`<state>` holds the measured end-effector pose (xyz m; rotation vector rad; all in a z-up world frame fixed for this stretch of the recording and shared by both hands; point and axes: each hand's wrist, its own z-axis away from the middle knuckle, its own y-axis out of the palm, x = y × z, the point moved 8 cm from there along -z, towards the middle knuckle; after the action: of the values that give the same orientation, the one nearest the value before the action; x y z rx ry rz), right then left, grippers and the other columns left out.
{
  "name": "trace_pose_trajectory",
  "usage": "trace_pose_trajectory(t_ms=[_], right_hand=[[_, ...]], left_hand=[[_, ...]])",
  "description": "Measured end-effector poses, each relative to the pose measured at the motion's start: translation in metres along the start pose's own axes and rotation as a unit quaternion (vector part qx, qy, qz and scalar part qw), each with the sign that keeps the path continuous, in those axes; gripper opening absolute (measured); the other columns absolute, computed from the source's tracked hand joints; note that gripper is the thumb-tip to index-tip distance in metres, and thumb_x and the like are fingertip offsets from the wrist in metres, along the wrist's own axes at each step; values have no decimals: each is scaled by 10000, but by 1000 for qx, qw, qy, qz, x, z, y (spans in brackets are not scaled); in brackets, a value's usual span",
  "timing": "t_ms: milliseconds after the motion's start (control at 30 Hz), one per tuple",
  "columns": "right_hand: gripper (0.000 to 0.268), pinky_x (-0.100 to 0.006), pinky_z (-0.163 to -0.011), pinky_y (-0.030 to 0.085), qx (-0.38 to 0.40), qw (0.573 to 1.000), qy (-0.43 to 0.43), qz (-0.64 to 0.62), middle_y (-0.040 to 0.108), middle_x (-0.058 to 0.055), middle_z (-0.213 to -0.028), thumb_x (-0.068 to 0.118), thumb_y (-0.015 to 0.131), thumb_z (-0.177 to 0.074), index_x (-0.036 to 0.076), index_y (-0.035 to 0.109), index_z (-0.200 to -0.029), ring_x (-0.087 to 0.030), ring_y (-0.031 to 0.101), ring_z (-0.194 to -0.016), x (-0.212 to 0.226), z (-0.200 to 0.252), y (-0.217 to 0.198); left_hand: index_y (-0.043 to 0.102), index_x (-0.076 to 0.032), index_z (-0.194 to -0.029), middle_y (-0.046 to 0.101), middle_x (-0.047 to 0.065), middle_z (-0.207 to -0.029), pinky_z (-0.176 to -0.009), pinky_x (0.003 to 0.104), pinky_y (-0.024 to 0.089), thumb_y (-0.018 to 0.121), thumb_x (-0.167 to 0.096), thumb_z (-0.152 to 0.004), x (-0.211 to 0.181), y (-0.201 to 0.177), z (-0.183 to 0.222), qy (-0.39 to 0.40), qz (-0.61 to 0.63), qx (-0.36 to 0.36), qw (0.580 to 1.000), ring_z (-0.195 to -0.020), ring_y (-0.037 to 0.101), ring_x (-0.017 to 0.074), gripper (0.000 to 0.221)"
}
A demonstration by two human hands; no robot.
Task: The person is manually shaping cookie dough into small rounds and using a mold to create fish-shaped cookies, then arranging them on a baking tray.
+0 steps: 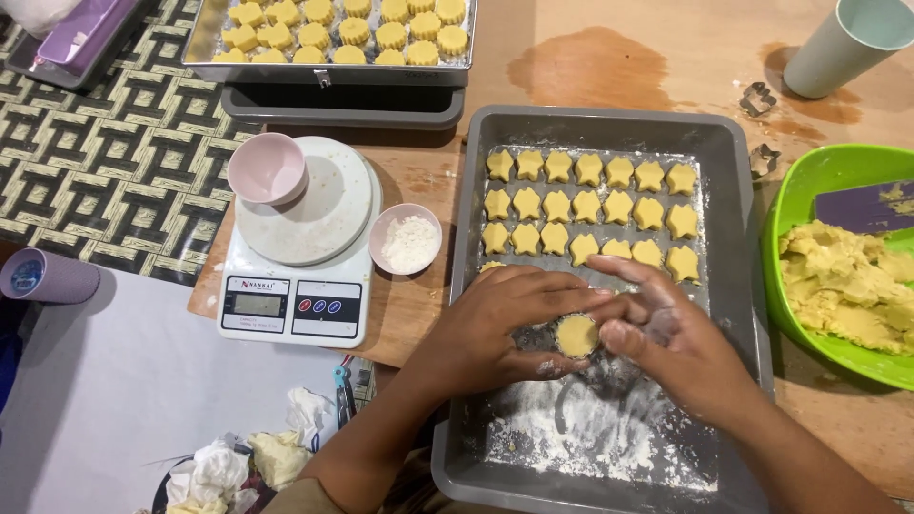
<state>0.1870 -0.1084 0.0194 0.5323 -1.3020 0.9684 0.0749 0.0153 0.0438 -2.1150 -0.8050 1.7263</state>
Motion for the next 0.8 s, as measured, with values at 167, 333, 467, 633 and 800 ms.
trace_pose_trajectory(t_ms=[167,333,467,633,800], right_hand=[[958,-469,-912,627,73,987,118,-84,537,-74,-1585,160,783,-625,144,445,-1521,-297,712,-1208,-15,-4,19],[924,-409,-751,626,91,978,119,-145,777,-238,-1169,-78,740,-692,111,440,-1545,-286,773,-868,-13,-7,28],[910,-392,-754,609,98,977,107,-158,778,-259,-1126,-91,734,-716,105,425,-1550,-255,738,-843,-16,-8,27],[865,-370,-760,600,100,983,62,-140,779,-239,-1131,8,751,-745,84,419,-1540,-239,743,-866,-3,-3,26],[855,-379,-763,621,84,989,70,-100,795,-259,-1119,28,742,-751,105,426,-1542,-268,768,-888,3,-3,24]], left_hand=[[610,-346,-1388,634,11,-1461,-1080,485,409,848,-390,-709,12,17,-1,-45,-49,79,995,-1328,546,271,720],[641,-269,-1370,654,13,-1412,-1085,479,402,862,-315,-668,13,14,-2,-52,-54,73,995,-1310,552,270,738],[658,-237,-1348,650,33,-1396,-1086,491,395,787,-287,-661,11,15,-2,-46,-45,83,995,-1290,550,281,700],[662,-262,-1342,668,25,-1381,-1081,463,418,813,-283,-699,6,13,-2,-17,-49,57,997,-1293,579,266,661],[665,-284,-1339,700,-13,-1353,-1089,469,412,824,-340,-738,0,8,-2,-27,-65,47,996,-1324,568,252,624]])
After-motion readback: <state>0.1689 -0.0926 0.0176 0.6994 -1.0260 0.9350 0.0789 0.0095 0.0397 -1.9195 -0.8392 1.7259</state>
